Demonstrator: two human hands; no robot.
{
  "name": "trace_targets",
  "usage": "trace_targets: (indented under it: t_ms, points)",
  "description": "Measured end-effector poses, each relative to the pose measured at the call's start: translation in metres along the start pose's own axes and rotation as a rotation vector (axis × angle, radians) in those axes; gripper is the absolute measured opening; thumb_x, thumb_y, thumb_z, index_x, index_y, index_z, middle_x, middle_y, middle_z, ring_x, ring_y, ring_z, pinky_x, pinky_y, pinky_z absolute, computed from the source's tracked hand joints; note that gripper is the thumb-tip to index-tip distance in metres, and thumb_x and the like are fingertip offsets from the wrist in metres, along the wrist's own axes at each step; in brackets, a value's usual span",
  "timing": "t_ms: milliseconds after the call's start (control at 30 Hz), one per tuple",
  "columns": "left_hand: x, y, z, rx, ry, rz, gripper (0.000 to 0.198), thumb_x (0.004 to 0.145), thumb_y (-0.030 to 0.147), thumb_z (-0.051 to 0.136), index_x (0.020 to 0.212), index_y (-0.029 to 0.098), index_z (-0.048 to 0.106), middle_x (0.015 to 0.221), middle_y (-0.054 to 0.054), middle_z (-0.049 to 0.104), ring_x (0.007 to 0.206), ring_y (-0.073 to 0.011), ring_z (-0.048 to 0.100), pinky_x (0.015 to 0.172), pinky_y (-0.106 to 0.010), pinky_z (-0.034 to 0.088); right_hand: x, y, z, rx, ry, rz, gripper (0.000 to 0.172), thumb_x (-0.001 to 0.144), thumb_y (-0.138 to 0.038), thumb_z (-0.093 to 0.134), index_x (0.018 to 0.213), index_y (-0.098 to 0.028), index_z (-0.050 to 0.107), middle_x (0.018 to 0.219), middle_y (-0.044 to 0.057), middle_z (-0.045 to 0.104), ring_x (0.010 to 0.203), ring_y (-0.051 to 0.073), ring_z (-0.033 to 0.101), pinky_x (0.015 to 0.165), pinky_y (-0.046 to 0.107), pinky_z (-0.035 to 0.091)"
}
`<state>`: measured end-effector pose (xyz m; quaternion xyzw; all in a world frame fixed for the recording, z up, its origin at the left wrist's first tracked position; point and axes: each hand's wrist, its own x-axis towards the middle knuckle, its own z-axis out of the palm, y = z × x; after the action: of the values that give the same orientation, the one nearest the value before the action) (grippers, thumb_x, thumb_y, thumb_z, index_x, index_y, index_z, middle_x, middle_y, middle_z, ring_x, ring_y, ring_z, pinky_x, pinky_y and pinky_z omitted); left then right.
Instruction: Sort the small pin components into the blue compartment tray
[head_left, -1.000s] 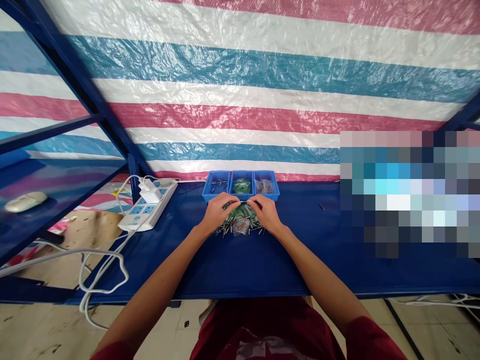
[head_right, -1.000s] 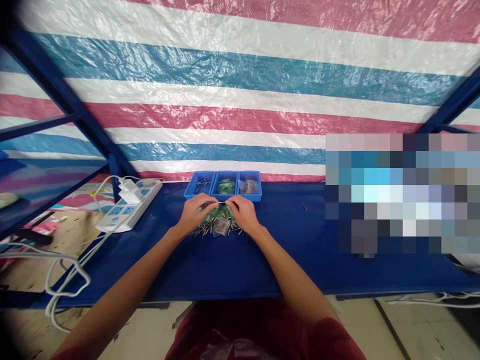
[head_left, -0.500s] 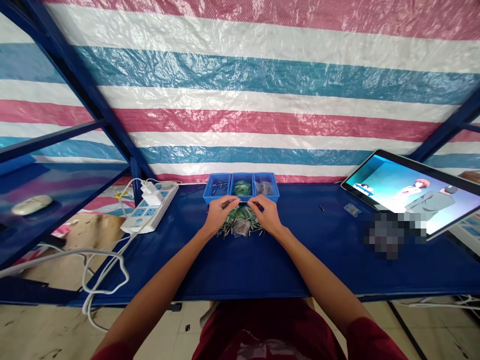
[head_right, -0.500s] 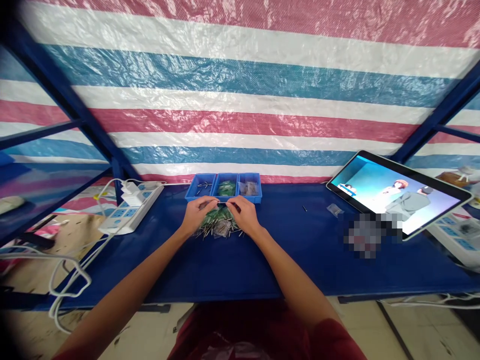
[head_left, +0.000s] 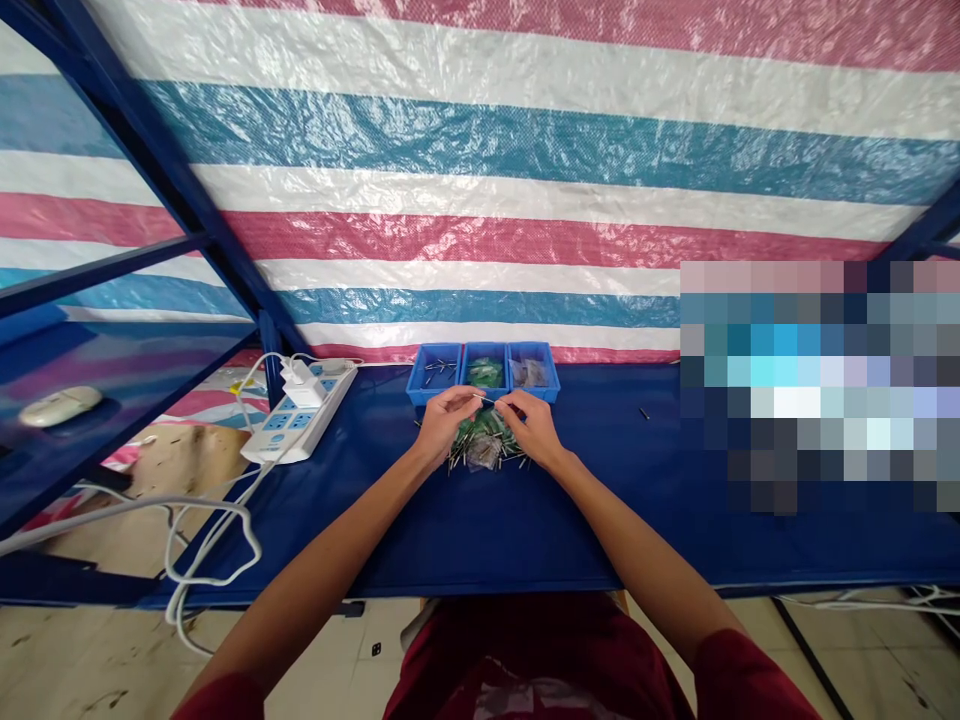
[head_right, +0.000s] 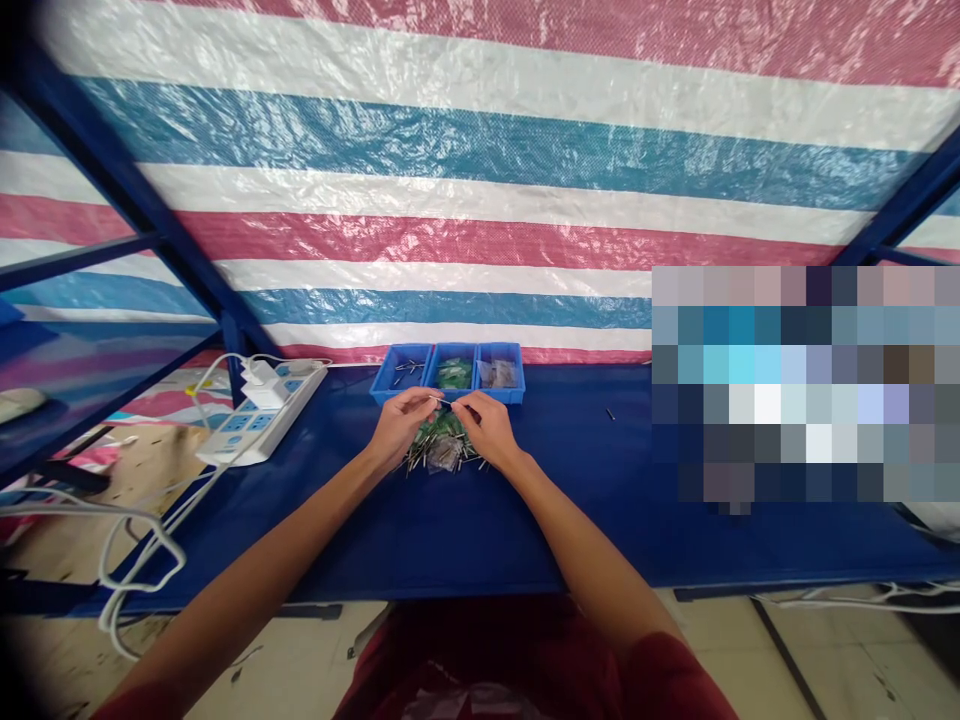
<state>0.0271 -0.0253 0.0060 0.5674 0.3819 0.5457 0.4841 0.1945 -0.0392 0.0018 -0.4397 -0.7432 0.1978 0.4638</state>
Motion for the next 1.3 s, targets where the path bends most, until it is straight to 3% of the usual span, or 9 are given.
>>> trace_targets:
  t_ms: [67,167,300,367,467,600,767,1133,1300]
  points:
    - [0.001,0.002,-0.001,0.015,-0.022,0.009,0.033,0.077,0.049,0.066,0.089,0.018,0.061,0.091,-0.007,0.071,0.080,-0.0187,0.066,0.064,-0.028,0.050,0.000,0.002,0.001,-0.039,0.000,-0.021,0.037,0.095,-0.041,0.042,0.075,-0.018,0.063,0.069,0.003,0.058,0.065,0.014,0.052,0.065,0.025,0.040]
    - [0.001,0.004,-0.006,0.133,-0.050,0.054,0.032,0.087,0.048,0.054,0.099,0.019,0.057,0.080,-0.004,0.068,0.067,-0.0154,0.063,0.060,-0.027,0.049,0.000,0.005,0.002,-0.073,0.022,-0.022,0.039,0.096,-0.040,0.040,0.073,-0.018,0.063,0.068,0.003,0.057,0.064,0.014,0.051,0.065,0.026,0.039]
    - [0.000,0.004,-0.012,0.492,-0.128,0.217,0.030,0.091,0.042,0.050,0.099,0.018,0.066,0.085,-0.005,0.068,0.073,-0.0152,0.061,0.065,-0.025,0.047,0.001,0.006,0.001,-0.072,0.082,0.008,0.038,0.095,-0.040,0.041,0.074,-0.018,0.063,0.069,0.003,0.060,0.062,0.014,0.052,0.064,0.025,0.039]
    - [0.000,0.004,-0.014,0.555,-0.149,0.253,0.029,0.089,0.040,0.054,0.098,0.017,0.069,0.080,-0.004,0.067,0.070,-0.0149,0.059,0.063,-0.024,0.045,0.001,0.006,0.000,-0.065,0.128,-0.001,0.038,0.095,-0.040,0.041,0.073,-0.018,0.063,0.066,0.002,0.059,0.060,0.014,0.051,0.062,0.026,0.038]
    - [-0.001,0.006,-0.015,0.498,-0.132,0.213,0.032,0.088,0.041,0.056,0.103,0.016,0.068,0.057,0.002,0.055,0.052,-0.0114,0.048,0.052,-0.023,0.038,0.002,0.005,-0.001,-0.041,0.168,-0.037,0.037,0.095,-0.039,0.043,0.072,-0.018,0.063,0.065,0.002,0.059,0.058,0.013,0.051,0.060,0.026,0.038]
    - [-0.002,0.010,-0.014,0.379,-0.108,0.152,0.033,0.089,0.040,0.055,0.109,0.015,0.063,0.048,0.007,0.045,0.044,-0.0088,0.040,0.049,-0.020,0.034,0.000,0.003,0.000,0.018,0.107,-0.076,0.033,0.093,-0.040,0.047,0.077,-0.018,0.065,0.071,0.003,0.061,0.060,0.014,0.052,0.060,0.026,0.040]
    - [-0.004,0.012,-0.010,0.296,-0.099,0.086,0.040,0.086,0.041,0.059,0.117,0.015,0.058,0.047,0.007,0.050,0.041,-0.0079,0.040,0.046,-0.019,0.033,-0.002,0.006,0.005,0.088,-0.005,-0.128,0.027,0.090,-0.044,0.054,0.087,-0.019,0.066,0.075,0.003,0.062,0.062,0.014,0.054,0.059,0.025,0.044]
    - [-0.004,0.012,-0.008,0.215,-0.178,0.010,0.044,0.085,0.044,0.059,0.118,0.015,0.058,0.047,0.004,0.056,0.033,-0.0068,0.039,0.038,-0.019,0.032,-0.002,0.002,0.005,0.064,-0.023,-0.123,0.028,0.093,-0.041,0.048,0.082,-0.019,0.063,0.074,0.003,0.060,0.064,0.014,0.053,0.061,0.025,0.042]
    - [-0.002,0.010,-0.010,0.214,-0.118,0.074,0.032,0.077,0.042,0.068,0.093,0.014,0.067,0.067,-0.003,0.068,0.042,-0.0083,0.050,0.041,-0.020,0.038,-0.001,-0.001,0.002,0.076,0.058,-0.070,0.031,0.094,-0.038,0.045,0.077,-0.018,0.061,0.068,0.001,0.057,0.060,0.013,0.050,0.059,0.025,0.038]
